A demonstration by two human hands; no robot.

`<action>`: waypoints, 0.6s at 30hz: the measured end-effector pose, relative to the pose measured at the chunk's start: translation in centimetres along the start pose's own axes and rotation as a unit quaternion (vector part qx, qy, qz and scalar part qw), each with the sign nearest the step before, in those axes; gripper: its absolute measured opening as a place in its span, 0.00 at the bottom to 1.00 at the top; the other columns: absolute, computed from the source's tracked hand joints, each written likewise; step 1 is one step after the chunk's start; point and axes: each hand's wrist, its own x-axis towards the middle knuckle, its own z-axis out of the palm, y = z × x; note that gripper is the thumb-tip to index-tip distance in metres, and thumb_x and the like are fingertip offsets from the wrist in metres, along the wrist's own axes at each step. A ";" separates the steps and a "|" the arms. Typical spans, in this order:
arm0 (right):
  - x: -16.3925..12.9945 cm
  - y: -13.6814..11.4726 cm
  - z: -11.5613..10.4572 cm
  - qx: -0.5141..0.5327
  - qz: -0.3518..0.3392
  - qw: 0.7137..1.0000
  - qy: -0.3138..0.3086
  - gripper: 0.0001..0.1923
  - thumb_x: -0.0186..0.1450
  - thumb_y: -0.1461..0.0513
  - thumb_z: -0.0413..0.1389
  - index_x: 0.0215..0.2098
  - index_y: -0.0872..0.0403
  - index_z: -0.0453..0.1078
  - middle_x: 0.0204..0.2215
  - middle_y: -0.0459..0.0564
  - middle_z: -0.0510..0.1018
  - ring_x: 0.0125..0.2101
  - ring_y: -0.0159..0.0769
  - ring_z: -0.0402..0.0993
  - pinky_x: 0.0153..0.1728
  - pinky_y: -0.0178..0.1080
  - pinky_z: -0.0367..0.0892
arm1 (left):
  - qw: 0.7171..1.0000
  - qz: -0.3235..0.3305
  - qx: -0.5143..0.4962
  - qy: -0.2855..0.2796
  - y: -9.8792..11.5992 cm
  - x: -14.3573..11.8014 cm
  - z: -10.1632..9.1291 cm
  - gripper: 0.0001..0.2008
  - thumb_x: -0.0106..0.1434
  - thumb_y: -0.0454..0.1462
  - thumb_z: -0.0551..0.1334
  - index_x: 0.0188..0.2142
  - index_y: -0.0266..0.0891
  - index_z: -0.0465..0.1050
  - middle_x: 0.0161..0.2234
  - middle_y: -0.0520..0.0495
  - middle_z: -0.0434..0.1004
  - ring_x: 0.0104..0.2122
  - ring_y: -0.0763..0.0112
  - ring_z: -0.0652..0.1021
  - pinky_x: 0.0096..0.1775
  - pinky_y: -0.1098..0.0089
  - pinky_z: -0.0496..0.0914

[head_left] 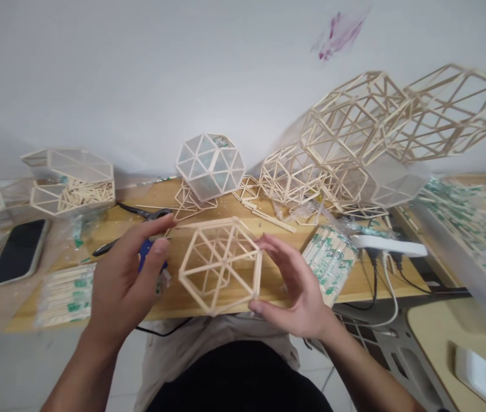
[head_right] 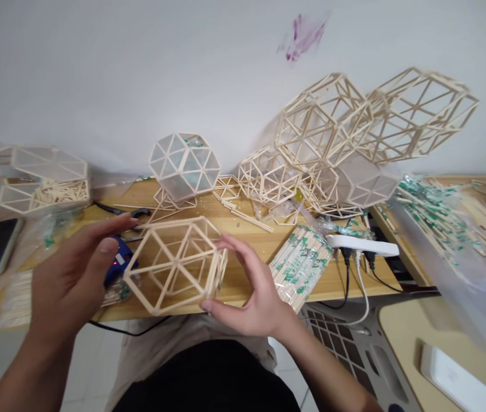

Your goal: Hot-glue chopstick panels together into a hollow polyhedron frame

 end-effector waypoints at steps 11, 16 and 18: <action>1.6 1.9 1.2 0.361 0.336 0.853 0.172 0.16 0.57 0.53 0.74 0.42 0.49 0.83 0.43 0.50 0.85 0.53 0.48 0.78 0.59 0.51 0.70 | 0.959 -0.182 -0.215 -0.015 -2.8 -3.5 2.6 0.24 0.74 0.54 0.58 0.61 0.46 0.74 0.62 0.44 0.76 0.59 0.56 0.78 0.61 0.57 0.73; 0.7 2.7 1.8 0.378 0.327 0.846 0.184 0.14 0.58 0.55 0.71 0.41 0.49 0.83 0.44 0.50 0.85 0.55 0.48 0.77 0.59 0.50 0.72 | 0.967 -0.179 -0.178 -0.039 -2.1 -4.6 3.7 0.27 0.73 0.54 0.58 0.66 0.45 0.69 0.67 0.42 0.72 0.65 0.53 0.73 0.64 0.53 0.70; 0.1 3.0 2.0 0.369 0.310 0.857 0.180 0.14 0.60 0.54 0.70 0.43 0.49 0.82 0.46 0.50 0.85 0.55 0.49 0.78 0.59 0.52 0.72 | 0.972 -0.163 -0.165 -0.037 -2.1 -5.0 4.1 0.28 0.73 0.53 0.59 0.66 0.45 0.67 0.67 0.41 0.72 0.66 0.53 0.72 0.63 0.55 0.72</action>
